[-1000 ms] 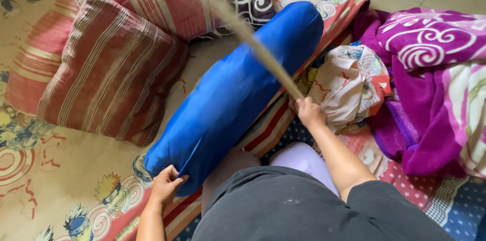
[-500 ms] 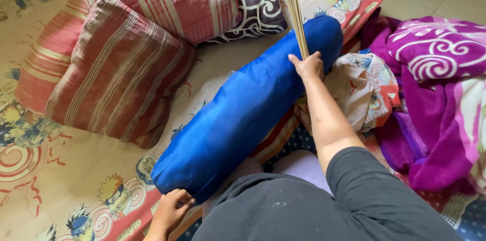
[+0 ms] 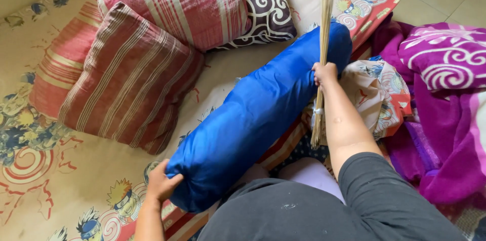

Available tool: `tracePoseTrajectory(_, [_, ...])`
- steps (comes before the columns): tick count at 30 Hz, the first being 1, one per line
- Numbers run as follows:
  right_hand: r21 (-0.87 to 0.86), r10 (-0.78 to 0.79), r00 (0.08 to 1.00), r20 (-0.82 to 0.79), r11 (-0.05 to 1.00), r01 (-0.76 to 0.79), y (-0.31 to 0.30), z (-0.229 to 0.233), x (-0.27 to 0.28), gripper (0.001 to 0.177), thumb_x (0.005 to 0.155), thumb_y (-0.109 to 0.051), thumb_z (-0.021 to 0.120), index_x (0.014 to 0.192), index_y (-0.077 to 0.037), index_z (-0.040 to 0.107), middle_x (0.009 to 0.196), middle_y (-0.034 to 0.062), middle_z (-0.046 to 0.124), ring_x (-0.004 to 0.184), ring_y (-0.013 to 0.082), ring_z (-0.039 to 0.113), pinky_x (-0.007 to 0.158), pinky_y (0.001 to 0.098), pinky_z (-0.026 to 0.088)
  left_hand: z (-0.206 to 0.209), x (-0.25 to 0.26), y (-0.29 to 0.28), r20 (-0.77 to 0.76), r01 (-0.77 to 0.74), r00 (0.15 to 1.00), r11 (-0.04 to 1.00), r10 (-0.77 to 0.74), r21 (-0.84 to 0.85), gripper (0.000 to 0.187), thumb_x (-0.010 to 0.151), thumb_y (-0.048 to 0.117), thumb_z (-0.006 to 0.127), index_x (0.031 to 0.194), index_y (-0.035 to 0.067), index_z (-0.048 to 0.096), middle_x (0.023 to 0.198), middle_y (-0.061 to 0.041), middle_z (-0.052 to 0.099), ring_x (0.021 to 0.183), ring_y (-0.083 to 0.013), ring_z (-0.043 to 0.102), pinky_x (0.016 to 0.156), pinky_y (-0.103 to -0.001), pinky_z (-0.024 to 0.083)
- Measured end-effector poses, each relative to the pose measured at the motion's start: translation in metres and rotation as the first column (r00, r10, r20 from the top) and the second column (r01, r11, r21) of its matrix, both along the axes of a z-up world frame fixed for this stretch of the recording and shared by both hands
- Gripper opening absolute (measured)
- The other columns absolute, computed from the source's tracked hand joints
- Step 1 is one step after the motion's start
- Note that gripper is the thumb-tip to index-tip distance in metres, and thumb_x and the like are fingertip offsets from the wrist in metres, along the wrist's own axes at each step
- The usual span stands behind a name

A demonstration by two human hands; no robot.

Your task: Beating pillows with a broom to remove dust and then putting a protective cover on a blue bolster pillow.

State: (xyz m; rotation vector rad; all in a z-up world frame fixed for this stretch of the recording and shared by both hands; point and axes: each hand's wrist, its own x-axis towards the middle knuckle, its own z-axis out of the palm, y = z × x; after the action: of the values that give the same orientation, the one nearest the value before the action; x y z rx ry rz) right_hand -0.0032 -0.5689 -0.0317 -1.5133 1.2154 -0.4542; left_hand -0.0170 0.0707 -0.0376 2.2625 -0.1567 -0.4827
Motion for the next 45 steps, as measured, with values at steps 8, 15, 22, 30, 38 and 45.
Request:
tracePoseTrajectory(8, [-0.43,0.248,0.964,-0.1,0.863,-0.267,-0.003,0.005,0.021,0.025,0.081,-0.035,0.065,0.083,-0.011,0.067,0.074,0.0092,0.065,0.069,0.0289,0.061,0.061,0.0427,0.046,0.026,0.035,0.049,0.256,-0.227,0.93,0.96,0.264,-0.167,0.037,0.074,0.014,0.072,0.111,0.013,0.066,0.106,-0.003,0.061,0.092,-0.0189,0.056,0.083,-0.033,0.046])
tracePoseTrajectory(15, [-0.296,0.698,0.443,-0.563,0.33,-0.896,0.18,0.027,-0.065,0.055,0.095,-0.071,0.036,0.107,-0.02,0.054,0.099,0.0197,0.073,0.095,0.0516,0.065,0.075,0.0634,0.045,0.005,0.023,0.025,0.062,-0.125,0.991,0.967,0.114,0.221,0.062,0.067,0.026,0.062,0.129,0.024,0.061,0.104,-0.006,0.062,0.1,-0.0266,0.056,0.086,-0.046,0.048])
tracePoseTrajectory(22, [-0.528,0.423,0.521,-0.742,0.111,-0.842,0.119,-0.04,-0.135,0.048,0.095,-0.069,0.047,0.097,-0.023,0.059,0.092,0.0042,0.075,0.079,0.0377,0.073,0.057,0.0551,0.055,-0.022,0.014,0.041,0.14,-0.153,0.98,0.986,0.144,0.058,0.062,0.075,0.023,0.057,0.136,0.031,0.063,0.132,-0.011,0.048,0.125,-0.0277,0.057,0.091,-0.05,0.049])
tracePoseTrajectory(30, [-0.431,0.098,0.818,-0.566,0.811,-0.396,0.04,-0.002,-0.19,0.06,0.108,-0.059,0.029,0.104,-0.006,0.057,0.091,0.0324,0.068,0.085,0.0556,0.065,0.069,0.064,0.048,-0.024,0.029,0.039,0.41,-0.069,0.912,0.974,-0.027,0.218,0.061,0.081,0.031,0.052,0.141,0.025,0.063,0.156,-0.008,0.044,0.139,-0.0351,0.042,0.119,-0.058,0.021])
tracePoseTrajectory(38, [-0.781,0.451,0.684,-0.574,-0.051,-0.622,0.202,-0.074,-0.172,0.029,0.09,-0.049,0.05,0.108,-0.027,0.056,0.078,0.0,0.053,0.065,0.0213,0.067,0.059,0.0349,0.057,0.026,0.017,-0.068,0.229,0.211,0.917,0.882,-0.328,0.421,0.095,0.079,0.077,0.061,0.159,0.032,0.037,0.17,-0.003,0.027,0.157,-0.0312,0.018,0.122,-0.071,0.001])
tracePoseTrajectory(45, [-0.409,0.266,0.62,-0.738,0.554,-0.725,0.072,-0.104,-0.202,0.041,0.103,-0.053,0.037,0.12,-0.017,0.048,0.097,0.0193,0.073,0.096,0.0416,0.075,0.087,0.0531,0.06,0.0,0.04,-0.023,0.168,0.112,0.967,0.913,-0.191,0.393,0.121,0.066,0.077,0.072,0.166,0.03,0.022,0.173,-0.005,0.015,0.16,-0.0278,0.009,0.129,-0.05,0.001])
